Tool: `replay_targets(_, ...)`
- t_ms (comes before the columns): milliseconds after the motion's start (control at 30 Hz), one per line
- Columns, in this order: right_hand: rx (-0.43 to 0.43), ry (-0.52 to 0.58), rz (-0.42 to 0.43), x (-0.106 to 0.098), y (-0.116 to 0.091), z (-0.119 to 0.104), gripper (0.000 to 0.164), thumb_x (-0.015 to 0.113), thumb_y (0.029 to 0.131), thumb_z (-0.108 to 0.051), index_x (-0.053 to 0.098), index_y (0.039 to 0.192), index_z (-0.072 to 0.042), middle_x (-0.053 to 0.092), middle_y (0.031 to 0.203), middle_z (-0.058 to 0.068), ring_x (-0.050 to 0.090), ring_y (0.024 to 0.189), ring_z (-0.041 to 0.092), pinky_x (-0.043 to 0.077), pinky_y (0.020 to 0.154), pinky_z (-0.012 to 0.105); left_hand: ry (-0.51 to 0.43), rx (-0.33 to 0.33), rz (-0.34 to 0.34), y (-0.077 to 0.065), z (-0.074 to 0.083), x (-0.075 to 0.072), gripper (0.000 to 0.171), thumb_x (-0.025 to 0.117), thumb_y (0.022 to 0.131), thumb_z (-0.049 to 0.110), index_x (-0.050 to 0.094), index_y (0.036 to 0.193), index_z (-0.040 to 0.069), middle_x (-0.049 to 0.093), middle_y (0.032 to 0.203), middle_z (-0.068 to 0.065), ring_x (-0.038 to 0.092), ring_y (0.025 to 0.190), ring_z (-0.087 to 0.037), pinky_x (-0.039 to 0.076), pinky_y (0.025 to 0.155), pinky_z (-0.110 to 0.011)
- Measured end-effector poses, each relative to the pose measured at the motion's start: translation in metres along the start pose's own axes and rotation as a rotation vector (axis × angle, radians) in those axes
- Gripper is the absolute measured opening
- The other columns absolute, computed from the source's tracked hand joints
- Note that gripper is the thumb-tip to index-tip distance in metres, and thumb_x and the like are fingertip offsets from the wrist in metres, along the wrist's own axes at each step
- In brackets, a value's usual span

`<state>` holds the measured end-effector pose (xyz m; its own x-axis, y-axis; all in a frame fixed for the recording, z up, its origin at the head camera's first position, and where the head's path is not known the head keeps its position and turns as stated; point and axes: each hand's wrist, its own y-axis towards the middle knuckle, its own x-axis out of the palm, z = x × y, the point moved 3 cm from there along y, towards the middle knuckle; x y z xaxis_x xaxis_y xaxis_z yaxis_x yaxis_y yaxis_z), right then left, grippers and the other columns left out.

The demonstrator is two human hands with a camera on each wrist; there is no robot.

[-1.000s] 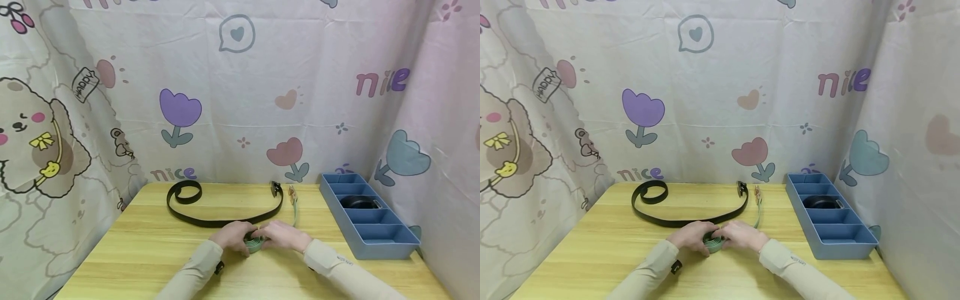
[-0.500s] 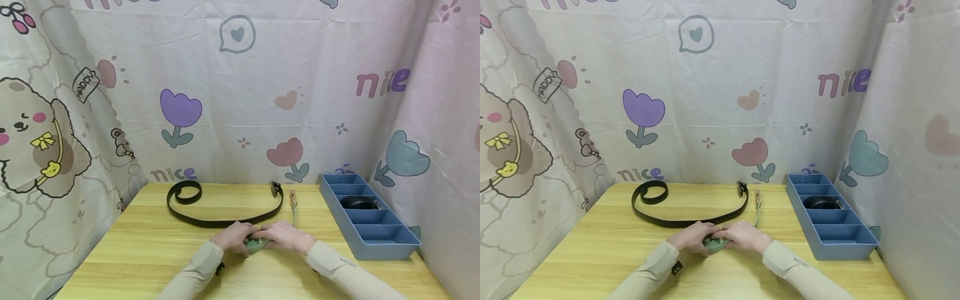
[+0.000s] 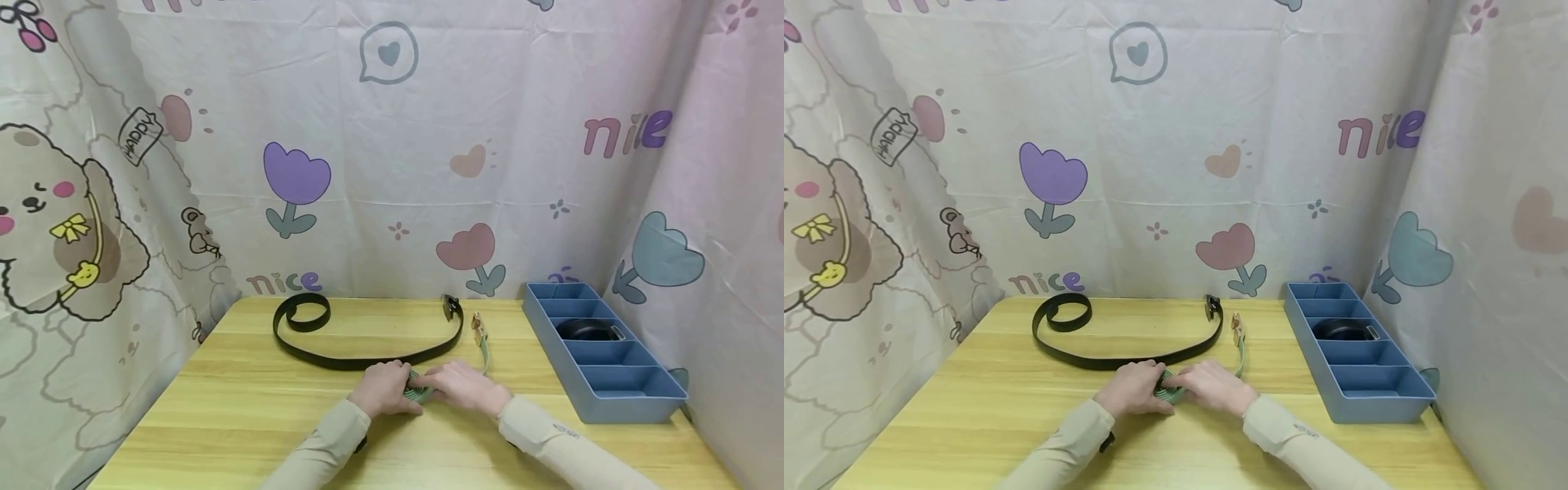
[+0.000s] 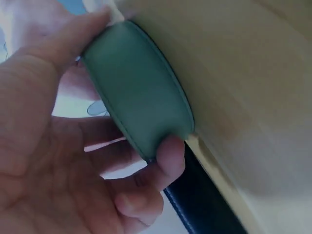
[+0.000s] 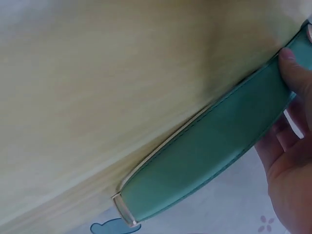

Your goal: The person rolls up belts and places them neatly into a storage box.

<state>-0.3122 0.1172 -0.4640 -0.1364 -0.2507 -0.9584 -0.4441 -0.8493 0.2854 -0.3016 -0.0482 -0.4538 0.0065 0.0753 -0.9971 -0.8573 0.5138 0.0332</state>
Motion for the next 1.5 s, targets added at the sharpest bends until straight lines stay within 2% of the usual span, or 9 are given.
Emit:
replay_targets(200,-0.019,0.031,0.016,-0.002,-0.003,0.002,0.039,0.072,0.088,-0.020,0.065,0.127,-0.024,0.073,0.102,-0.009,0.067,0.084,0.001,0.052,0.073,0.017,-0.090,0.107,-0.070,0.003,-0.003,-0.003,0.062,0.085,0.070,0.042,0.061,0.122,0.019,0.064,0.116,0.006,0.057,0.091,-0.008,0.047,0.091,-0.032)
replay_targets(400,0.001,0.035,0.002,-0.003,0.000,-0.001,0.037,0.072,0.088,-0.019,0.066,0.125,-0.022,0.075,0.095,-0.008,0.066,0.073,0.001,0.050,0.066,0.012,-0.082,-0.030,-0.047,0.003,-0.002,-0.003,0.075,0.076,0.068,0.068,0.063,0.113,0.009,0.065,0.102,-0.004,0.060,0.083,-0.015,0.052,0.075,-0.034)
replay_targets(500,0.014,0.037,-0.013,-0.003,0.001,-0.001,0.039,0.073,0.087,-0.023,0.065,0.125,-0.023,0.074,0.093,-0.008,0.065,0.071,-0.001,0.049,0.065,0.011,-0.047,-0.075,-0.020,0.003,0.000,-0.002,0.071,0.074,0.069,0.070,0.065,0.107,0.010,0.066,0.098,-0.004,0.061,0.080,-0.017,0.052,0.068,-0.035)
replay_targets(667,0.014,0.061,-0.098,-0.004,0.001,0.002,0.044,0.071,0.087,-0.031,0.062,0.130,-0.024,0.073,0.105,-0.008,0.065,0.078,-0.002,0.050,0.071,0.013,-0.102,-0.001,-0.050,0.005,-0.002,-0.005,0.063,0.083,0.068,0.052,0.065,0.117,0.017,0.066,0.102,0.004,0.059,0.084,-0.012,0.049,0.070,-0.033)
replay_targets(800,-0.007,0.053,-0.102,-0.008,0.002,0.002,0.041,0.070,0.088,-0.031,0.064,0.128,-0.020,0.073,0.109,-0.006,0.067,0.083,0.000,0.052,0.076,0.016,-0.167,0.037,-0.087,0.006,-0.003,-0.008,0.065,0.086,0.068,0.044,0.063,0.121,0.017,0.066,0.106,0.005,0.057,0.086,-0.012,0.048,0.077,-0.032)
replay_targets(967,-0.037,0.045,-0.029,-0.007,0.004,0.000,0.032,0.072,0.088,-0.025,0.069,0.118,-0.016,0.075,0.094,-0.006,0.065,0.073,-0.001,0.049,0.069,0.011,-0.108,-0.054,-0.040,0.005,-0.001,-0.004,0.067,0.081,0.067,0.061,0.062,0.108,0.012,0.064,0.098,-0.002,0.060,0.082,-0.017,0.051,0.073,-0.036)
replay_targets(1067,-0.037,0.043,-0.025,-0.006,0.004,0.001,0.031,0.072,0.088,-0.025,0.069,0.117,-0.016,0.074,0.090,-0.007,0.063,0.071,-0.002,0.048,0.067,0.010,-0.045,-0.093,-0.017,0.005,0.001,-0.002,0.077,0.076,0.067,0.069,0.062,0.113,0.010,0.065,0.102,-0.007,0.063,0.085,-0.022,0.053,0.071,-0.040)
replay_targets(1367,0.022,0.016,-0.109,-0.011,0.001,0.007,0.050,0.075,0.083,-0.007,0.064,0.129,-0.024,0.073,0.106,-0.005,0.068,0.082,0.008,0.053,0.068,0.021,-0.087,-0.025,-0.055,0.003,-0.002,-0.004,0.059,0.083,0.068,0.051,0.060,0.113,0.021,0.058,0.094,0.002,0.053,0.075,-0.012,0.047,0.064,-0.033)
replay_targets(1500,0.027,-0.006,-0.113,-0.008,0.004,0.006,0.048,0.075,0.083,-0.008,0.064,0.127,-0.023,0.074,0.098,-0.006,0.063,0.070,0.001,0.050,0.064,0.015,-0.027,-0.023,-0.014,0.002,0.000,-0.003,0.070,0.076,0.069,0.066,0.061,0.116,0.016,0.063,0.099,-0.003,0.060,0.080,-0.016,0.051,0.068,-0.035)
